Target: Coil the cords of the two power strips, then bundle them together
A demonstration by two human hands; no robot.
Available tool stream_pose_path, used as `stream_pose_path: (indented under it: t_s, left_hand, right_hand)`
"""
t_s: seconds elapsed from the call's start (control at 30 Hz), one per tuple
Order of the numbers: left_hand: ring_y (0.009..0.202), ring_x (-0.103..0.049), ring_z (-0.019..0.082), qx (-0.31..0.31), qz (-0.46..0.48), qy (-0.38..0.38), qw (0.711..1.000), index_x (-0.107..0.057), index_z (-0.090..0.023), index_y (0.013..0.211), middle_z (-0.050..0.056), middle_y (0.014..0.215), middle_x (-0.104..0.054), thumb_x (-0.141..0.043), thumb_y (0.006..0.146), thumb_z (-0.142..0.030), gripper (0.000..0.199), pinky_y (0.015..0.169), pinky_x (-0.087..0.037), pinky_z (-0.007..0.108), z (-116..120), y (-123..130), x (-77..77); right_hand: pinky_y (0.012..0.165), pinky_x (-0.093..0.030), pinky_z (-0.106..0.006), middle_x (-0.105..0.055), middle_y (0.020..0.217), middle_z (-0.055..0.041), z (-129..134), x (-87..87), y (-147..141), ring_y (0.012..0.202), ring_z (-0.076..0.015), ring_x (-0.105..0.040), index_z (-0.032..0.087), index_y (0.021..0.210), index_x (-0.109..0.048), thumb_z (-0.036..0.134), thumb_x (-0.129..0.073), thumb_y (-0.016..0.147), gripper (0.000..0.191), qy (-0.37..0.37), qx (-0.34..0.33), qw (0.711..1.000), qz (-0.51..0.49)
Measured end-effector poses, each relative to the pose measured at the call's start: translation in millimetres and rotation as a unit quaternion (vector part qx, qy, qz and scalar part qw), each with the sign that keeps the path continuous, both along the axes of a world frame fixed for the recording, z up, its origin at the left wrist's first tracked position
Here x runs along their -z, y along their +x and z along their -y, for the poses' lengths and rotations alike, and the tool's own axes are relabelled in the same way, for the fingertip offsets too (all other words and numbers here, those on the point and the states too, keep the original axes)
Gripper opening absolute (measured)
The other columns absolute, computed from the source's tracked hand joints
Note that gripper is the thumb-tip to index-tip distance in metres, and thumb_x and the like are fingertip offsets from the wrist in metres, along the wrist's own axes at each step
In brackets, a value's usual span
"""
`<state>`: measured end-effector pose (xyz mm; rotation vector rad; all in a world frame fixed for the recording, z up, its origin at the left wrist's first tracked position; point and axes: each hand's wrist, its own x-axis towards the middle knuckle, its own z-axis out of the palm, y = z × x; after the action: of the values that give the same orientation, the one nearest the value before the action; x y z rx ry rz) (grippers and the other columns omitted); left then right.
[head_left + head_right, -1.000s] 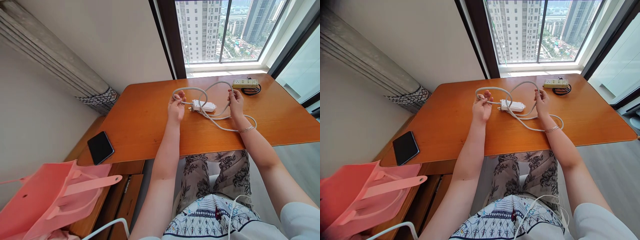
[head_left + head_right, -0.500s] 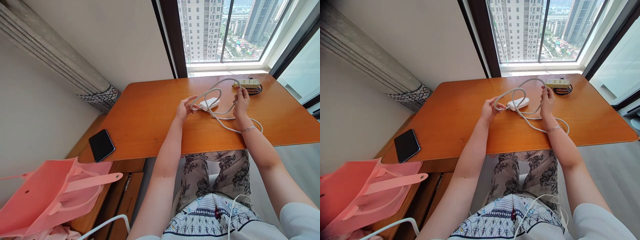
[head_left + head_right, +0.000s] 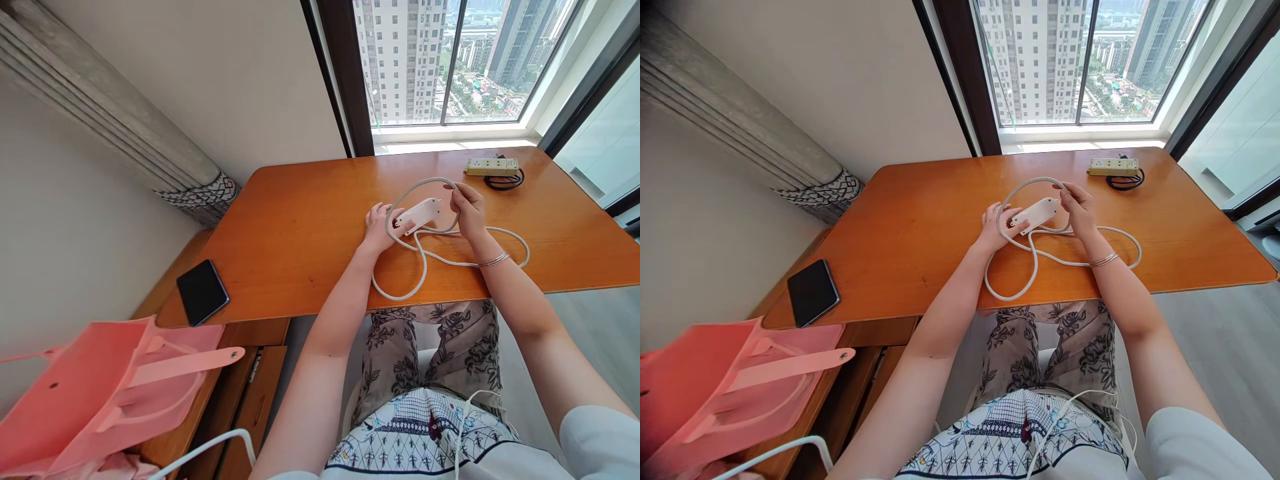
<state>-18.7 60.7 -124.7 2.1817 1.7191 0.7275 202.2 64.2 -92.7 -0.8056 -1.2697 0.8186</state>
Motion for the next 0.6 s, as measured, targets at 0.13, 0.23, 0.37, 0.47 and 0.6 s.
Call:
stream_pose_path:
  t_s: [0.13,0.23,0.37,0.47,0.6]
  left_hand:
    - [0.145,-0.04,0.034,0.031,0.005,0.025,0.999,-0.073,-0.023,0.107,0.01,0.14,-0.063,-0.08,0.075,-0.047,0.041,0.12,-0.03,0.049,1,5,3.3]
    - [0.127,-0.058,0.031,0.002,0.099,0.055,0.994,-0.065,-0.021,0.098,0.011,0.122,-0.07,-0.079,0.076,-0.041,0.033,0.111,-0.042,0.046,-6,1,3.8]
    - [0.085,-0.071,0.019,-0.117,0.392,0.102,0.907,-0.053,-0.021,0.1,0.006,0.096,-0.071,-0.074,0.084,-0.043,0.034,0.081,-0.054,0.031,-18,-13,-4.0]
    - [0.073,-0.07,0.011,-0.183,0.598,0.132,0.769,-0.049,-0.023,0.104,0.004,0.1,-0.07,-0.069,0.09,-0.049,0.036,0.068,-0.053,0.022,-22,-27,-17.8]
    - [0.067,-0.067,0.007,-0.246,0.748,0.116,0.605,-0.054,-0.021,0.109,0.006,0.104,-0.072,-0.055,0.099,-0.047,0.028,0.058,-0.052,0.015,-21,-45,-35.7]
  right_hand:
    - [0.054,-0.028,-0.026,-0.042,0.055,0.0059,1,2.3,0,0.053,-0.0082,-0.03,0.02,0.089,-0.074,0.054,-0.071,0.076,0.037,0.014,-0.017,1.0,0.015]
    - [0.054,-0.03,-0.025,-0.047,0.058,0.0048,-2,3.6,2,0.054,-0.0081,-0.035,0.02,0.084,-0.072,0.052,-0.07,0.076,0.033,0.014,0.006,1.0,0.012]
    - [0.053,-0.034,-0.022,-0.055,0.071,0.0039,-11,-1.7,10,0.053,-0.0057,-0.034,0.02,0.081,-0.065,0.043,-0.066,0.08,0.023,0.012,0.098,0.992,-0.081]
    - [0.049,-0.03,-0.018,-0.042,0.063,0.0075,-19,-9.2,24,0.05,-0.0058,-0.03,0.02,0.083,-0.059,0.032,-0.057,0.089,0.013,-0.017,0.195,0.959,-0.205]
    - [0.046,-0.027,-0.015,-0.023,0.06,0.0101,-27,-15.4,50,0.047,-0.0067,-0.029,0.021,0.088,-0.053,0.025,-0.045,0.096,0.012,-0.073,0.28,0.899,-0.329]
